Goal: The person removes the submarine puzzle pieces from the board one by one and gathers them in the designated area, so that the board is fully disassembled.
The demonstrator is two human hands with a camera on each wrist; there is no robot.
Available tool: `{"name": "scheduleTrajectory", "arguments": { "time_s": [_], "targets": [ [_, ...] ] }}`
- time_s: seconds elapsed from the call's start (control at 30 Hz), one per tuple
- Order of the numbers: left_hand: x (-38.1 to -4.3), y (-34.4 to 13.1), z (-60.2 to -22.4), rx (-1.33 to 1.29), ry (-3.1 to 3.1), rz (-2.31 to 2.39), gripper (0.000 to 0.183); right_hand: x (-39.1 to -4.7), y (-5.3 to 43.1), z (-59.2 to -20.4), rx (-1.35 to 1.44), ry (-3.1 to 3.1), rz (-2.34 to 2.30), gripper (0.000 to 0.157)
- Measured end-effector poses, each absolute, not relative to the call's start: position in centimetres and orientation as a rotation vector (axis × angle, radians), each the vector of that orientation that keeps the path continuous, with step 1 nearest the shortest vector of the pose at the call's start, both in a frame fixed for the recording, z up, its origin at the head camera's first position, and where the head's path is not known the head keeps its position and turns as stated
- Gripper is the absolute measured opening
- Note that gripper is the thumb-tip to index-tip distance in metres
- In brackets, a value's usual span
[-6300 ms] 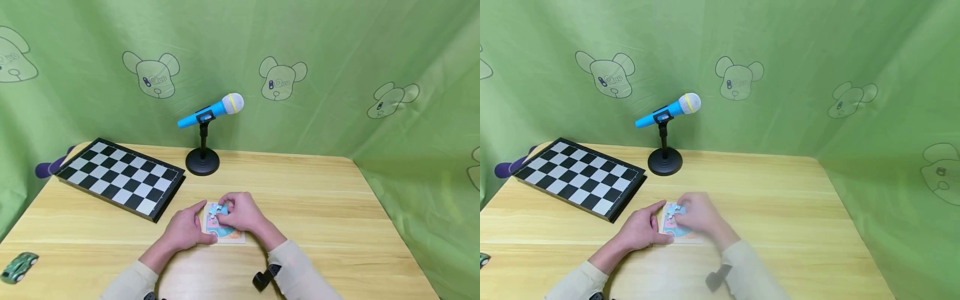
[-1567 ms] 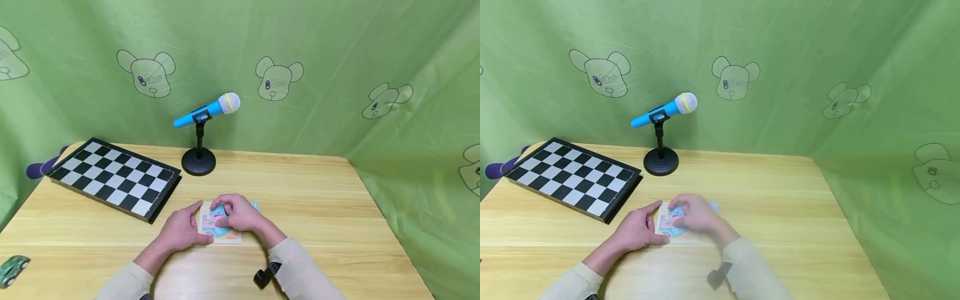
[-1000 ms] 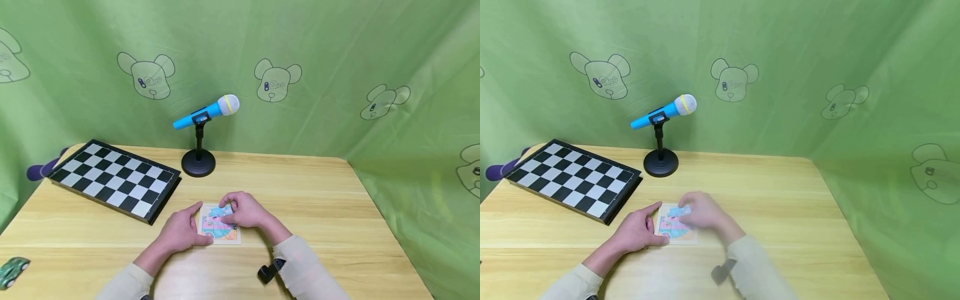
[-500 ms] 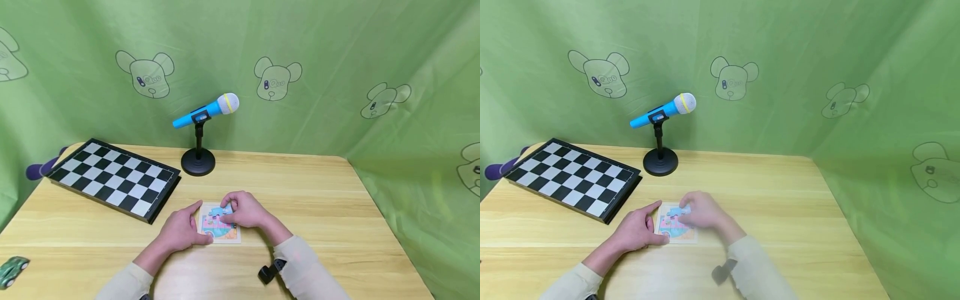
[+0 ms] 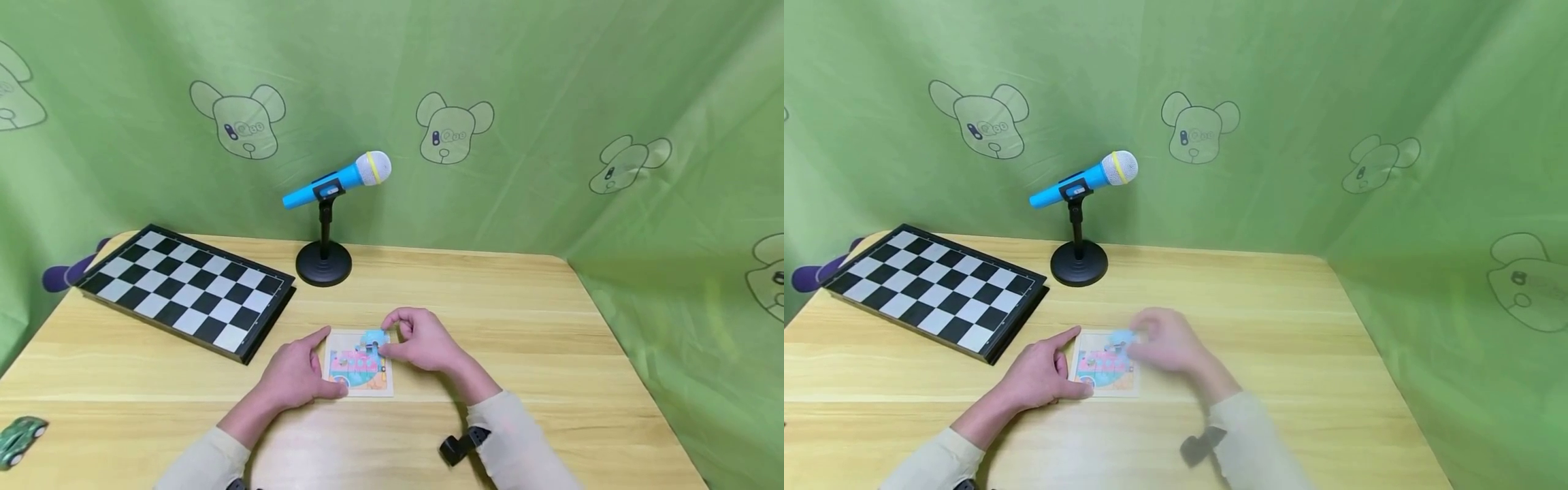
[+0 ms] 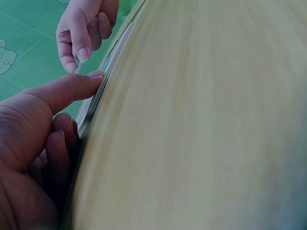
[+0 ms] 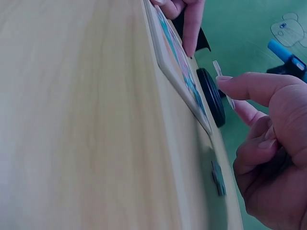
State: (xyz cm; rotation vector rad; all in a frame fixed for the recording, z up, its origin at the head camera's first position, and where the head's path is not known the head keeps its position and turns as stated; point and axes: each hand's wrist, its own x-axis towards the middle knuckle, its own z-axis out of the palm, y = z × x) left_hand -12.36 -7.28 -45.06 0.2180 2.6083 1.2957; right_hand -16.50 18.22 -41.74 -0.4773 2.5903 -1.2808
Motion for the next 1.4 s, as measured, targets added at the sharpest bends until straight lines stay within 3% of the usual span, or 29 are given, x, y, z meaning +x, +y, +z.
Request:
{"name": "scheduleTrajectory", "arguments": {
  "time_s": [1.4],
  "targets": [
    [-12.3,-7.4,-45.0,0.2,2.602,1.316,0.112,-16.7,28.1,-42.5,-0.376,2.702,-1.295,0.034]
  ]
}}
